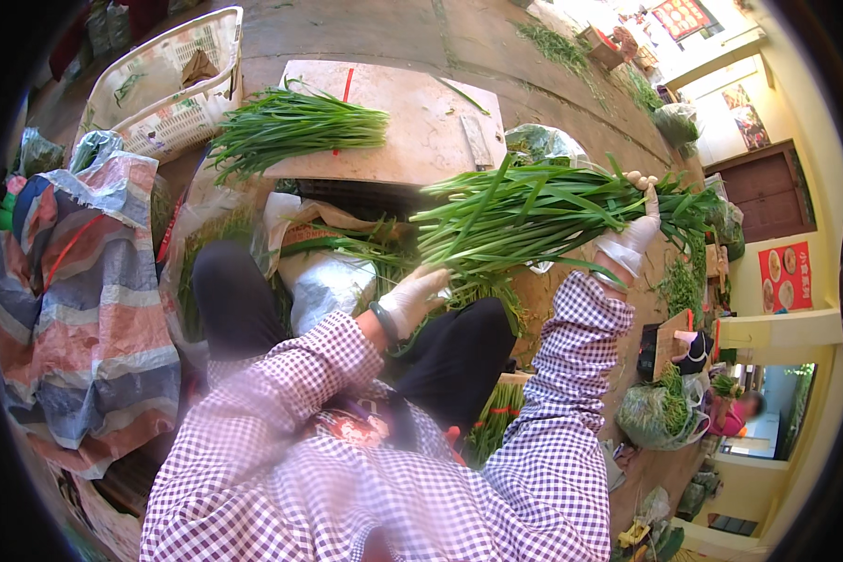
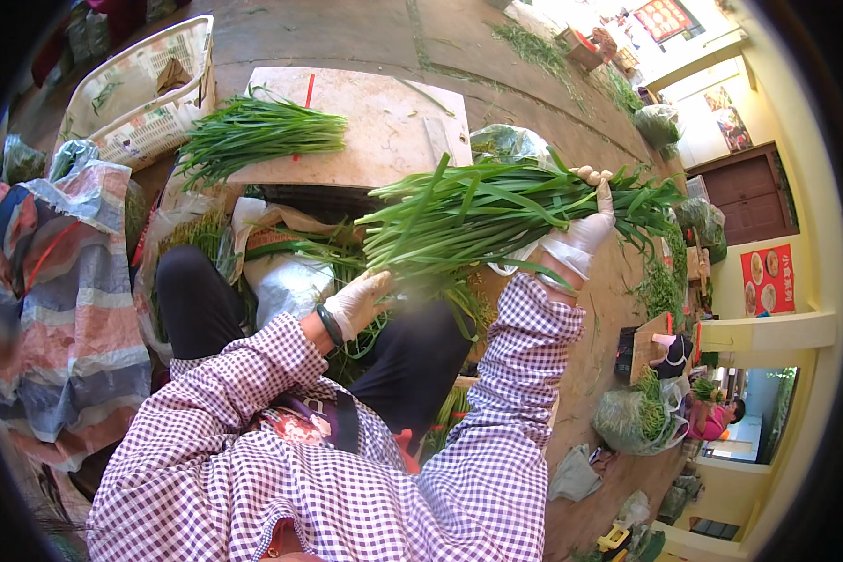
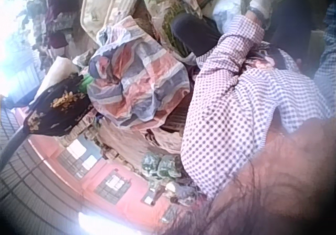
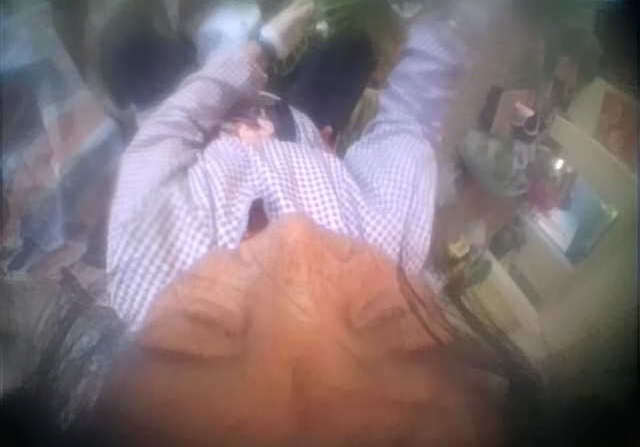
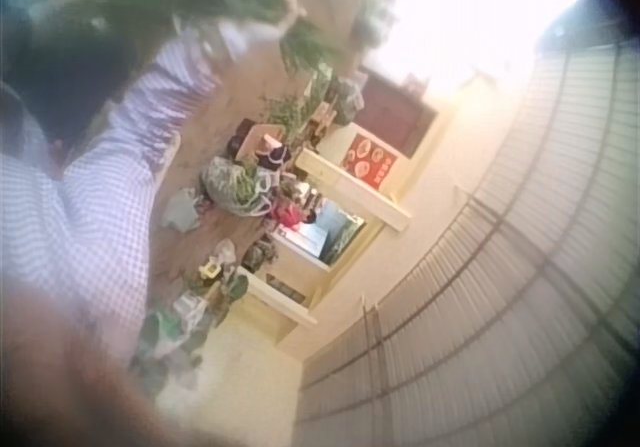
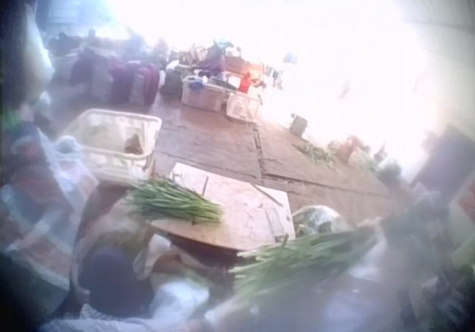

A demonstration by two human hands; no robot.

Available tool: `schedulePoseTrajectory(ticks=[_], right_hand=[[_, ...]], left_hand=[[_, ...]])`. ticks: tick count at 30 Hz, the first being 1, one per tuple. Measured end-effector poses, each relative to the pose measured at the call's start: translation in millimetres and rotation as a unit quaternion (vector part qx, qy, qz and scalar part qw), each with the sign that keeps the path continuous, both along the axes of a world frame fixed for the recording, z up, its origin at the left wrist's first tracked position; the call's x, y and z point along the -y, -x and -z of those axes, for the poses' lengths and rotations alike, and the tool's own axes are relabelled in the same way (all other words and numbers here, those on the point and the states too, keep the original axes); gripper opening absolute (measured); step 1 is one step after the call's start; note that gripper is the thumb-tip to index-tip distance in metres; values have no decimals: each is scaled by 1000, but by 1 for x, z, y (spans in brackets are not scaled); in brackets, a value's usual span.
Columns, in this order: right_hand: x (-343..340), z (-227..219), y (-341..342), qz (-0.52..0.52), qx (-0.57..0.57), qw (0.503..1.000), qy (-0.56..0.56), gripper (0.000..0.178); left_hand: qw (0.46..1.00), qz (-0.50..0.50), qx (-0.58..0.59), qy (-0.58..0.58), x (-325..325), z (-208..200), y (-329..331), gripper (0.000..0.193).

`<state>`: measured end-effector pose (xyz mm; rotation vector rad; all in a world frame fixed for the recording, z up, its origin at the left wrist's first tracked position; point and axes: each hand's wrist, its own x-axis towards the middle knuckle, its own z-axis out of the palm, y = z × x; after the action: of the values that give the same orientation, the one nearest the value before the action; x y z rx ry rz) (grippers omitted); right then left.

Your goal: The person bundles chives by hand and with a cleaver, stripping the leaves, gathering them into a bunch, and tying the bunch with a red band.

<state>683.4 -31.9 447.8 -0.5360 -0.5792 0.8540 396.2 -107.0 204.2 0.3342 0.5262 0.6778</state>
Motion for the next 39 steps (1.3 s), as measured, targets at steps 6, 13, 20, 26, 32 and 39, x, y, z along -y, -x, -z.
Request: schedulePoseTrajectory(ticks=[6, 13, 20, 26, 32, 39], right_hand=[[1, 10, 1, -5, -21, 1000, -5, 5], [7, 11, 11, -6, -38, 999, 15, 6], [12, 9, 19, -51, -8, 999, 1, 4], [16, 6, 8, -95, 22, 995, -20, 7], [15, 6, 5, -49, 95, 994, 2, 11], [9, 15, -7, -14, 70, 997, 14, 10]], left_hand=[[995, -61, -26, 68, 5, -9, 8, 61], [999, 13, 30, 43, 10, -26, 1, 60], [996, -11, 74, 40, 7, 1, -8, 43], [990, 64, 56, -114, 3, 0, 10, 48], [970, 146, -73, -183, -18, -5, 43, 32], [976, 144, -98, -132, -8, 3, 58, 29]])
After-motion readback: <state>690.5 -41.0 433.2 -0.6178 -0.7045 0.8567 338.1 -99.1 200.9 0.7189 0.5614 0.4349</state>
